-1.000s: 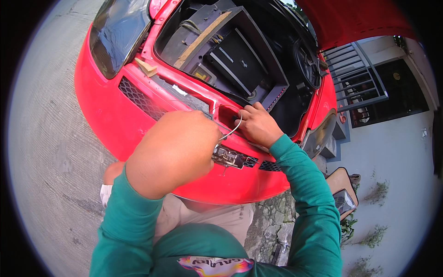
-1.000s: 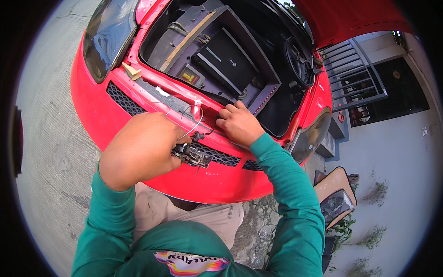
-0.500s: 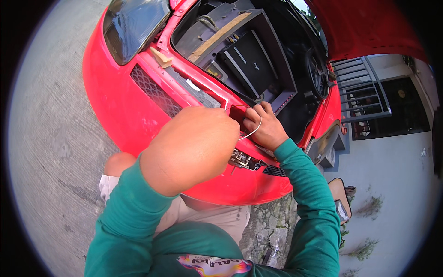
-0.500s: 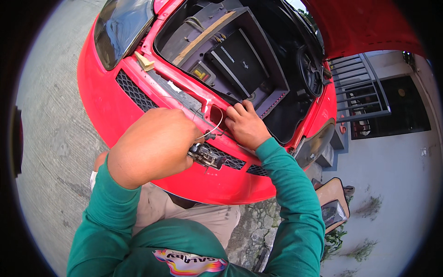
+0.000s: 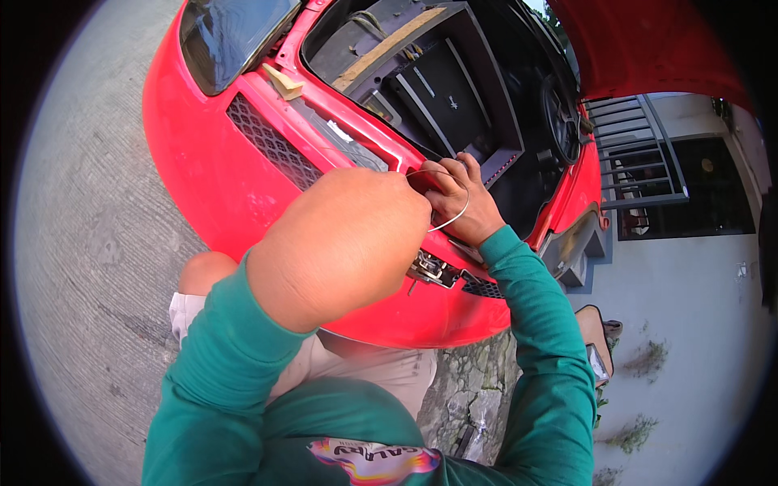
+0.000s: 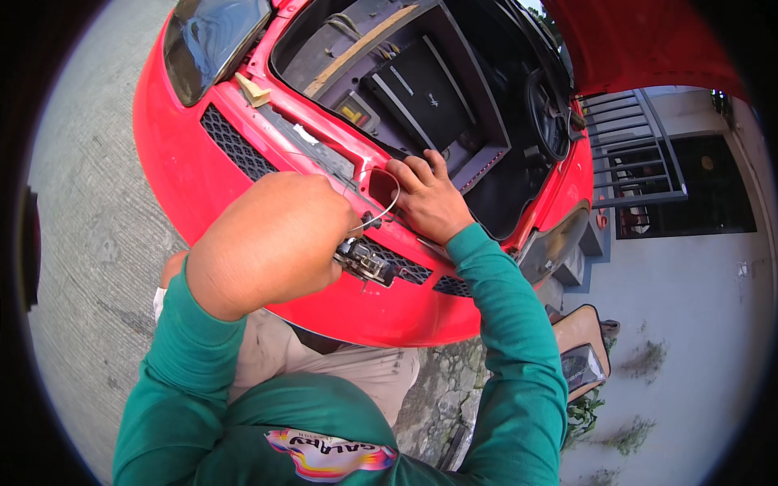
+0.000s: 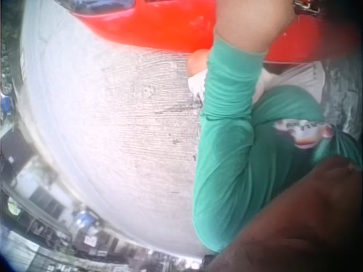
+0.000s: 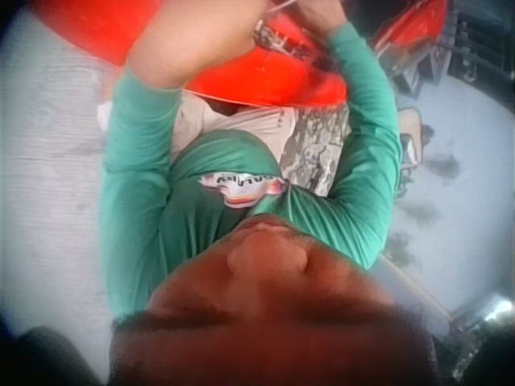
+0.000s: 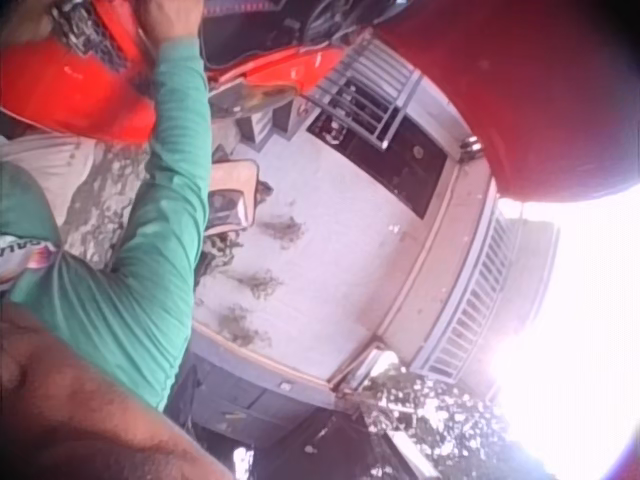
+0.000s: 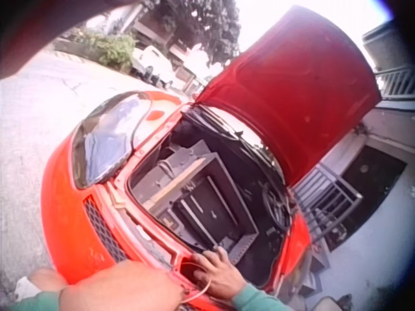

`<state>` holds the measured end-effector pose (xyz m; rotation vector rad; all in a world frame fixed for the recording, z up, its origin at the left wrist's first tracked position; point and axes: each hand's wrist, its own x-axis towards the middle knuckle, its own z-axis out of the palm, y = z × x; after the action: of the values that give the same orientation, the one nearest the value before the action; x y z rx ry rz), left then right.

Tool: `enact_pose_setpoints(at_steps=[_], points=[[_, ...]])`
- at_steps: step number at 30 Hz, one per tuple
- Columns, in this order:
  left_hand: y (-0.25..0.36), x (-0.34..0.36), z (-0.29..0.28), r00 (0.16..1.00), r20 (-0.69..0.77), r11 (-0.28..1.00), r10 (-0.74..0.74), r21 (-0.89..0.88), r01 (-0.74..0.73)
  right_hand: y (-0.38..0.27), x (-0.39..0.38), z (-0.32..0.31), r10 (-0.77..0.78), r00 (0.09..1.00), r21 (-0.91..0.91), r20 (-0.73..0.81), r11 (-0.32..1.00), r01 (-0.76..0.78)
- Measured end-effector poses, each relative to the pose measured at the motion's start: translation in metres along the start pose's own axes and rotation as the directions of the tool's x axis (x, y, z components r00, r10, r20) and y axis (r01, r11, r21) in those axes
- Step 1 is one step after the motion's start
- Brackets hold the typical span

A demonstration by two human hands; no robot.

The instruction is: The person works on the front bumper of a red car with the hood open, using a screwdriver and pliers to remove clips and fasteners. They detach the lower grille section, manipulate a wire, and then reattach the grille, securing it with clips and a screwdriver.

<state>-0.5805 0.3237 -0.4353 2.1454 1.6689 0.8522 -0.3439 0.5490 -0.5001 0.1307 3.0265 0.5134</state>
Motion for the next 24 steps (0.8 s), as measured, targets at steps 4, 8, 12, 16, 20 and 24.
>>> enact_pose_setpoints(at_steps=[4,8,12,16,20,24], points=[[-0.003,-0.003,0.004,1.000,-0.021,1.000,0.020,0.014,-0.019,-0.001,0.014,-0.012,0.007,0.995,0.040,0.095,0.999,-0.011],[0.002,0.002,0.002,0.994,0.104,0.999,-0.035,0.039,0.031,0.000,0.018,-0.020,-0.008,0.970,-0.067,0.242,0.997,0.025],[0.003,0.008,0.000,0.990,0.135,0.998,-0.031,0.050,0.024,0.001,0.014,-0.014,-0.025,0.978,-0.102,0.208,0.994,0.047],[0.006,0.007,-0.001,0.987,0.149,0.997,-0.057,0.066,0.047,-0.001,0.019,-0.017,-0.023,0.967,-0.048,0.254,0.998,0.037],[0.006,0.008,0.001,0.986,0.163,0.997,-0.041,0.076,0.029,-0.001,0.019,-0.007,-0.045,0.990,-0.095,0.133,0.994,0.058],[0.007,0.008,0.002,0.984,0.169,0.996,-0.058,0.078,0.045,-0.003,0.018,-0.018,-0.038,0.981,-0.113,0.192,0.992,0.061]])
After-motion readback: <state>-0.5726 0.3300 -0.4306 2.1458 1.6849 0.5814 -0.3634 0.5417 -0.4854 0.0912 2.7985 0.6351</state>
